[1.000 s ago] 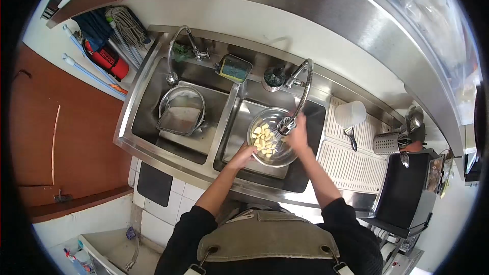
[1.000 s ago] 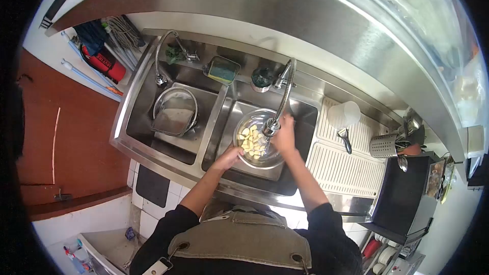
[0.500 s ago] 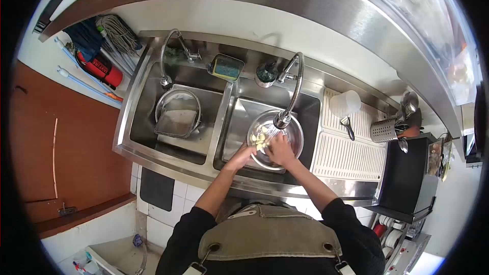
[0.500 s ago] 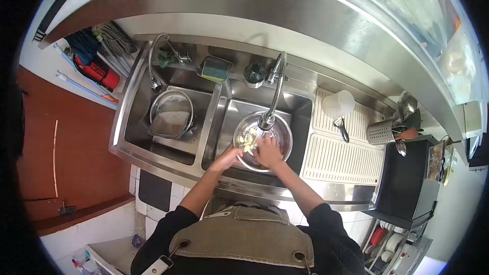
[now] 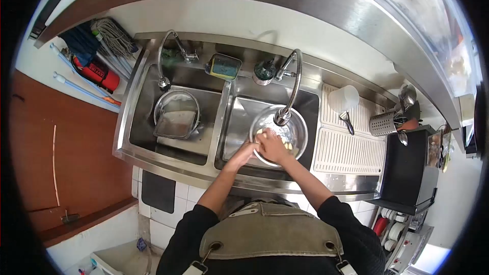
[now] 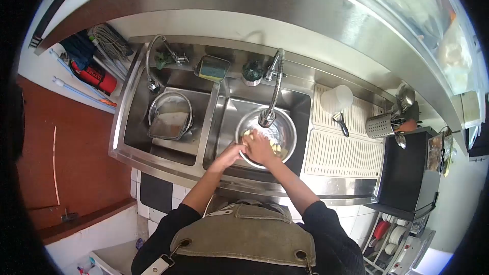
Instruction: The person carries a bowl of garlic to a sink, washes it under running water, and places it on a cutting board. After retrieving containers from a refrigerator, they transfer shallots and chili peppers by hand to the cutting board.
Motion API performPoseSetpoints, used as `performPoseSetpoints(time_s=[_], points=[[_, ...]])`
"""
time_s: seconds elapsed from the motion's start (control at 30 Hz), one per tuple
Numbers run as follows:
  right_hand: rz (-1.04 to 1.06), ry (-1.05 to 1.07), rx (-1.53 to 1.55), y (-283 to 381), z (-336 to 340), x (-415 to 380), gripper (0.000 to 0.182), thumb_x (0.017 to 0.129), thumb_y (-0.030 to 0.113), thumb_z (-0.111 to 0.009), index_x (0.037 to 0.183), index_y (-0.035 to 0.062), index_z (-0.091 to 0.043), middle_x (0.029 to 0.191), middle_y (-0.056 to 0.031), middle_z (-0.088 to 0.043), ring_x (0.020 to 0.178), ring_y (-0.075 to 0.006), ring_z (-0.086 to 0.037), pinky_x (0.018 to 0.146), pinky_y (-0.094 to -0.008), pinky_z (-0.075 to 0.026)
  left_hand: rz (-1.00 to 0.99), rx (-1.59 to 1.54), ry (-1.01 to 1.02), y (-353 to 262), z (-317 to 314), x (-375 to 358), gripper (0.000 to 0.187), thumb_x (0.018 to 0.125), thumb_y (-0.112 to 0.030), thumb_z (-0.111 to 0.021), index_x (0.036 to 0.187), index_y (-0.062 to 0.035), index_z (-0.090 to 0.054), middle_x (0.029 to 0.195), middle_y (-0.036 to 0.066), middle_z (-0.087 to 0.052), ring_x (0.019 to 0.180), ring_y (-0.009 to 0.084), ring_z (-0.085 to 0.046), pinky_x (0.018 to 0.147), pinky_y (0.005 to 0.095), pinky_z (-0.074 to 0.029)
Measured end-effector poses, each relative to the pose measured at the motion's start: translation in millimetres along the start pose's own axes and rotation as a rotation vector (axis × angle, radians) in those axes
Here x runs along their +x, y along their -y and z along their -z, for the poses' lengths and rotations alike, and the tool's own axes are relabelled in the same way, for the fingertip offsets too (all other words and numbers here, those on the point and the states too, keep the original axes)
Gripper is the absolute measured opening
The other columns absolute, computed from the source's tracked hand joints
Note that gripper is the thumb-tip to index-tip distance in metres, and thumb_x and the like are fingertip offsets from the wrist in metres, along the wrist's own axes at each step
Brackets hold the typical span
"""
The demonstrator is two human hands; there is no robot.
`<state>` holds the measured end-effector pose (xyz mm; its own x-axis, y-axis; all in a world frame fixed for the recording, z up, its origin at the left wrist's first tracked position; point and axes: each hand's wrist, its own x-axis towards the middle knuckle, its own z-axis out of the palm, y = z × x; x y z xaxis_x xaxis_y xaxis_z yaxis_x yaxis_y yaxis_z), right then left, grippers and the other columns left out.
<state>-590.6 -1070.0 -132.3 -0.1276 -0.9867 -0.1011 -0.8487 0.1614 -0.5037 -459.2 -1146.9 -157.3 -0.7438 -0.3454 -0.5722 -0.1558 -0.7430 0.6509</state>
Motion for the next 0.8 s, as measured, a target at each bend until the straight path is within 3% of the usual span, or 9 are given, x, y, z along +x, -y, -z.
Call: performPoseSetpoints(time_s=[0.07, 0.2, 0.33, 0.4, 0.47, 0.5, 0.67, 0.73, 0.8], points=[[0.078, -0.074, -0.262, -13.0, -2.2, -7.5, 0.047, 0.071, 0.028, -0.062, 0.116, 0.0183, -0.051, 0.118, -0.0202, -0.044, 0.104, -0.0410, -0.043, 0.080, -0.0558, -0.036, -0.023, -0.086, 0.066, 3.9, 23.9, 10.3, 0.055, 0.069, -0.002, -0.049, 0.123, -0.0065, -0.037, 0.102, 0.007, -0.051, 0.087, 0.0169, -0.056, 0.071, 0.0362, -0.053], [-0.253, -0.061, -0.218, -9.6, 6.8, -7.4, 0.050, 0.072, 0.031, -0.062, 0.118, 0.0162, -0.050, 0.121, -0.0257, -0.041, 0.110, -0.0433, -0.037, 0.083, -0.0598, -0.035, -0.026, -0.061, -0.048, -2.8, 25.6, 7.9, 0.061, 0.067, 0.000, -0.047, 0.126, -0.0057, -0.033, 0.105, 0.009, -0.051, 0.092, 0.0204, -0.056, 0.072, 0.0386, -0.054], [-0.141, -0.120, 0.221, -7.1, -5.5, -9.0, 0.052, 0.068, 0.019, -0.065, 0.117, 0.0115, -0.049, 0.107, -0.0273, -0.048, 0.102, -0.0462, -0.041, 0.084, -0.0518, -0.040, -0.034, -0.089, -0.065, 4.1, 17.1, 12.4, 0.063, 0.066, 0.000, -0.048, 0.127, -0.0061, -0.032, 0.106, 0.009, -0.050, 0.090, 0.0217, -0.056, 0.071, 0.0395, -0.053], [-0.158, -0.097, 0.232, -23.3, -9.3, -3.0, 0.048, 0.068, 0.011, -0.063, 0.114, 0.0096, -0.051, 0.101, -0.0270, -0.050, 0.095, -0.0462, -0.043, 0.084, -0.0459, -0.041, -0.018, -0.081, -0.058, 11.2, 14.0, 20.3, 0.063, 0.066, 0.000, -0.048, 0.126, -0.0064, -0.032, 0.105, 0.009, -0.050, 0.089, 0.0219, -0.056, 0.070, 0.0394, -0.053], [-0.118, -0.341, -0.029, -37.9, -20.9, 4.0, 0.044, 0.068, 0.009, -0.062, 0.112, 0.0103, -0.054, 0.103, -0.0267, -0.049, 0.096, -0.0449, -0.043, 0.087, -0.0446, -0.039, -0.004, -0.077, -0.015, 6.4, 11.1, 18.0, 0.062, 0.066, 0.000, -0.047, 0.125, -0.0064, -0.031, 0.104, 0.009, -0.050, 0.088, 0.0218, -0.056, 0.069, 0.0389, -0.054], [-0.185, -0.268, -0.141, -15.3, -1.7, 0.0, 0.040, 0.070, 0.010, -0.060, 0.110, 0.0093, -0.056, 0.108, -0.0261, -0.046, 0.099, -0.0441, -0.042, 0.088, -0.0457, -0.037, 0.009, -0.090, -0.017, 1.7, 8.2, 13.4, 0.070, 0.064, -0.006, -0.050, 0.130, -0.0147, -0.029, 0.109, 0.007, -0.044, 0.090, 0.0206, -0.050, 0.072, 0.0406, -0.049], [-0.145, -0.138, -0.246, -8.2, 9.8, -11.9, 0.042, 0.073, 0.017, -0.060, 0.113, 0.0049, -0.052, 0.114, -0.0297, -0.039, 0.101, -0.0478, -0.038, 0.086, -0.0519, -0.035, -0.007, -0.050, -0.027, 7.4, 28.5, 22.2, 0.068, 0.064, -0.005, -0.050, 0.129, -0.0130, -0.030, 0.110, 0.008, -0.045, 0.093, 0.0223, -0.050, 0.072, 0.0414, -0.049], [-0.367, -0.348, -0.151, -24.8, 2.0, -5.5, 0.039, 0.074, 0.019, -0.059, 0.109, 0.0036, -0.050, 0.112, -0.0327, -0.037, 0.100, -0.0488, -0.038, 0.084, -0.0524, -0.035, 0.036, 0.016, 0.047, 3.2, 26.9, 14.5, 0.067, 0.064, -0.006, -0.050, 0.128, -0.0133, -0.032, 0.112, 0.008, -0.045, 0.096, 0.0218, -0.049, 0.074, 0.0423, -0.049], [-0.332, -0.466, -0.127, -23.9, -6.7, -3.2, 0.035, 0.075, 0.018, -0.058, 0.105, 0.0034, -0.049, 0.107, -0.0344, -0.039, 0.097, -0.0471, -0.040, 0.082, -0.0517, -0.036, 0.065, 0.054, 0.093, -4.3, 15.9, 1.4, 0.065, 0.064, -0.006, -0.051, 0.126, -0.0137, -0.035, 0.113, 0.008, -0.045, 0.098, 0.0212, -0.049, 0.074, 0.0429, -0.048]])
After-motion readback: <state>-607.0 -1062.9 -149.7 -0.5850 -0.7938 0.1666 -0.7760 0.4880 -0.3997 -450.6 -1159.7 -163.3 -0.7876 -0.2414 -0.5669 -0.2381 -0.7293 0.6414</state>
